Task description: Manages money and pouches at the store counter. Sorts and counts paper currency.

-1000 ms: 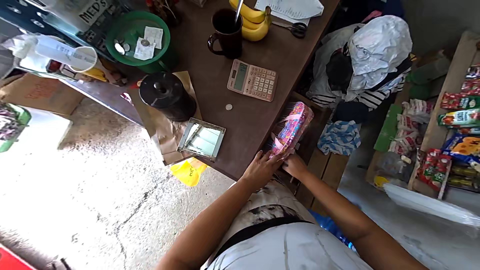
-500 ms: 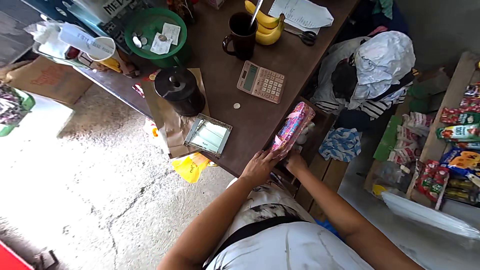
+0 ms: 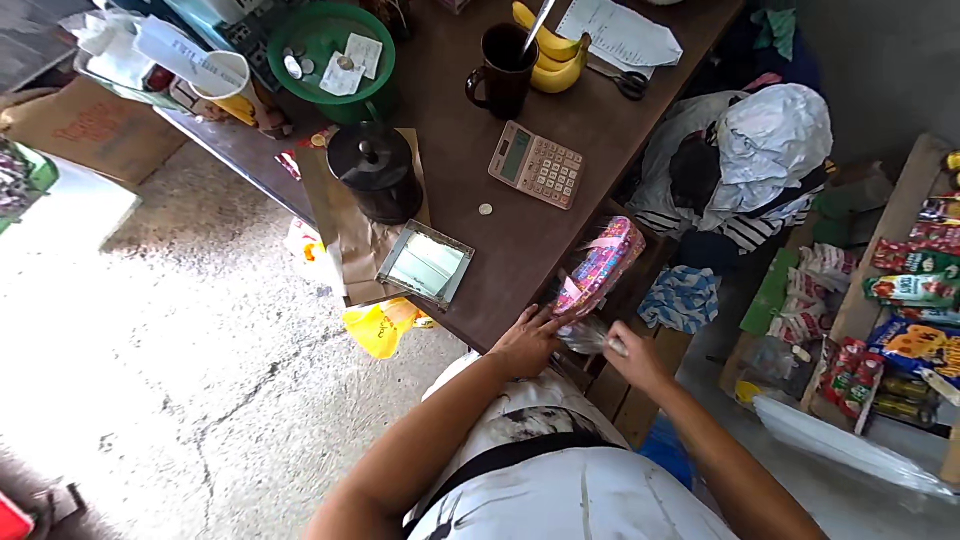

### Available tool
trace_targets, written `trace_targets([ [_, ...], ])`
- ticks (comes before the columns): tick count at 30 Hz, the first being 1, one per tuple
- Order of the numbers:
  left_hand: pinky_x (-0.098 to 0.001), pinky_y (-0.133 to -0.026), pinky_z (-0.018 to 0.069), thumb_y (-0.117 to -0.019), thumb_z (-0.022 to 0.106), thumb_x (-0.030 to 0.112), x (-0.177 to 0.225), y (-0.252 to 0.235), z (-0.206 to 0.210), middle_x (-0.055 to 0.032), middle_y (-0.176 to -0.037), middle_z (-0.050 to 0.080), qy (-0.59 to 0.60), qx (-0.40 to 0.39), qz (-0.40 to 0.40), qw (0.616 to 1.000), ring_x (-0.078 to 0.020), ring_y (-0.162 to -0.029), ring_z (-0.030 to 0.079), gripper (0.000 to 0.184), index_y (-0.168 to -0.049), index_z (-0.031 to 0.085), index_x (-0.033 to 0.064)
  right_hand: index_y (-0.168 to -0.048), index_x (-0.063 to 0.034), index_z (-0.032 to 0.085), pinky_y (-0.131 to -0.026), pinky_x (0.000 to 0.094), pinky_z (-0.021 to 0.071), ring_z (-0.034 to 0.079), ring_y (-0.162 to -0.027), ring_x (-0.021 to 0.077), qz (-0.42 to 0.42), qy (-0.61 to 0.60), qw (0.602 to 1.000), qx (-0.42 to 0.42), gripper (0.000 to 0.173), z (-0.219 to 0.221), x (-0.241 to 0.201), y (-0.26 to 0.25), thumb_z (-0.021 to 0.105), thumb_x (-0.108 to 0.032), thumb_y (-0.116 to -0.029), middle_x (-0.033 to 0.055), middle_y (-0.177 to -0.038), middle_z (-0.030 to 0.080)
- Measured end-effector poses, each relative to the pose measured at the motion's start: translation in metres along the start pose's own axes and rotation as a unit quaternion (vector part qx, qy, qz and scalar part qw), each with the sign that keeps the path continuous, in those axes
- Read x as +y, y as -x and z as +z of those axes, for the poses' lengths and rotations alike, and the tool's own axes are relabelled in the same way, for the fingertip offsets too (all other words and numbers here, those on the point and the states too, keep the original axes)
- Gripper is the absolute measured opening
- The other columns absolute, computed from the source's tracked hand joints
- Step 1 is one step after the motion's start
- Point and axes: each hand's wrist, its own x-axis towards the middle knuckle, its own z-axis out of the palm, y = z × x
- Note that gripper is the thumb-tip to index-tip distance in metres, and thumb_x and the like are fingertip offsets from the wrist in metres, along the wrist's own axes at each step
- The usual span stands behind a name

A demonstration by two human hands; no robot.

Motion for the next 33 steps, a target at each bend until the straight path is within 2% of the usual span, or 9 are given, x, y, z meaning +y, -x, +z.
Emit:
trace_targets([
  [4, -0.0668, -0.121, 0.0133, -0.0986, 0.056, 0.007, 0.003, 0.007, -0.017, -0.0112, -0.156, 0.049, 0.125, 0.038, 0.033, 0.991, -0.0385, -0.153, 0.030, 0.031, -0.125, 0.072, 0.0136, -0.093, -0.0005, 0.067, -0.055, 0.0289, 0.0465, 0.056, -0.059, 0.0118, -0.081, -0.010, 0.994, 0.069, 0.017, -0.036, -0.043, 0.031, 0.062, -0.015, -0.0859, 0.0074, -0.069, 0.062],
  [7, -0.0599, -0.118, 0.0296, -0.0986, 0.058, 0.009, 0.004, 0.007, -0.024, -0.0184, -0.135, 0.064, 0.152, 0.037, 0.066, 0.985, -0.0353, -0.134, 0.055, 0.019, -0.107, 0.072, -0.0004, -0.087, -0.0041, 0.068, -0.052, 0.0159, 0.0421, 0.052, -0.057, 0.0004, -0.151, -0.018, 0.984, 0.093, 0.016, -0.053, -0.071, 0.038, 0.063, -0.018, -0.0830, 0.0011, -0.066, 0.060],
  [9, -0.0559, -0.111, 0.0410, -0.0940, 0.061, 0.007, 0.003, 0.011, -0.023, -0.0202, -0.120, 0.070, 0.170, 0.121, 0.088, 0.974, -0.0365, -0.122, 0.063, 0.016, -0.098, 0.073, -0.0035, -0.087, -0.0040, 0.068, -0.054, 0.0120, 0.0432, 0.053, -0.059, -0.0035, -0.183, -0.033, 0.978, 0.101, 0.015, -0.063, -0.083, 0.038, 0.064, -0.017, -0.0822, 0.0000, -0.068, 0.063],
  [11, -0.0517, -0.105, 0.0475, -0.0938, 0.060, 0.005, 0.003, 0.025, -0.025, -0.0217, -0.121, 0.070, 0.194, 0.200, 0.066, 0.958, -0.0354, -0.118, 0.065, 0.017, -0.099, 0.072, -0.0052, -0.088, -0.0037, 0.067, -0.057, 0.0094, 0.0449, 0.054, -0.061, -0.0063, -0.204, -0.053, 0.972, 0.103, 0.013, -0.069, -0.092, 0.034, 0.064, -0.016, -0.0834, -0.0009, -0.070, 0.064],
  [14, -0.0412, -0.101, 0.0529, -0.0970, 0.056, 0.006, -0.001, 0.053, -0.025, -0.0199, -0.129, 0.066, 0.226, 0.285, 0.012, 0.931, -0.0268, -0.117, 0.066, 0.019, -0.102, 0.071, -0.0043, -0.090, -0.0020, 0.068, -0.058, 0.0132, 0.0476, 0.057, -0.062, -0.0024, -0.244, -0.066, 0.963, 0.094, 0.014, -0.066, -0.104, 0.016, 0.065, -0.015, -0.0851, 0.0019, -0.072, 0.066],
  [22, -0.0389, -0.094, 0.0563, -0.0953, 0.055, 0.002, -0.007, 0.083, -0.003, -0.0187, -0.112, 0.070, 0.210, 0.379, -0.067, 0.899, -0.0247, -0.104, 0.070, 0.020, -0.105, 0.070, -0.0047, -0.093, 0.0007, 0.070, -0.065, 0.0392, 0.0536, 0.065, -0.070, 0.0210, -0.267, -0.031, 0.963, -0.017, 0.016, -0.026, -0.144, -0.072, 0.067, -0.014, -0.0876, 0.0129, -0.076, 0.068],
  [26, -0.0336, -0.084, 0.0572, -0.0921, 0.054, 0.000, -0.002, 0.082, -0.007, -0.0190, -0.102, 0.068, 0.188, 0.444, -0.101, 0.870, -0.0218, -0.091, 0.069, 0.021, -0.105, 0.069, -0.0061, -0.092, -0.0018, 0.069, -0.063, 0.0444, 0.0513, 0.064, -0.067, 0.0232, -0.263, -0.013, 0.962, -0.067, 0.014, -0.013, -0.153, -0.103, 0.071, -0.014, -0.0862, 0.0108, -0.072, 0.065],
  [30, -0.0415, -0.091, 0.0569, -0.0910, 0.060, 0.002, -0.005, 0.073, -0.018, -0.0234, -0.115, 0.067, 0.169, 0.501, -0.127, 0.840, -0.0292, -0.104, 0.069, 0.027, -0.115, 0.065, -0.0092, -0.093, -0.0027, 0.067, -0.062, 0.0443, 0.0513, 0.064, -0.068, 0.0233, -0.278, -0.005, 0.955, -0.105, 0.014, -0.009, -0.158, -0.113, 0.073, -0.013, -0.0850, 0.0106, -0.074, 0.065],
  [33, -0.0477, -0.102, 0.0521, -0.0902, 0.067, 0.004, -0.006, 0.061, -0.033, -0.0239, -0.126, 0.064, 0.150, 0.512, -0.121, 0.837, -0.0335, -0.119, 0.064, 0.038, -0.126, 0.059, -0.0080, -0.115, 0.0003, 0.062, -0.076, 0.0484, 0.0569, 0.069, -0.081, 0.0296, -0.265, -0.010, 0.956, -0.125, 0.034, -0.012, -0.155, -0.113, 0.078, -0.012, -0.0867, 0.0173, -0.089, 0.069],
])
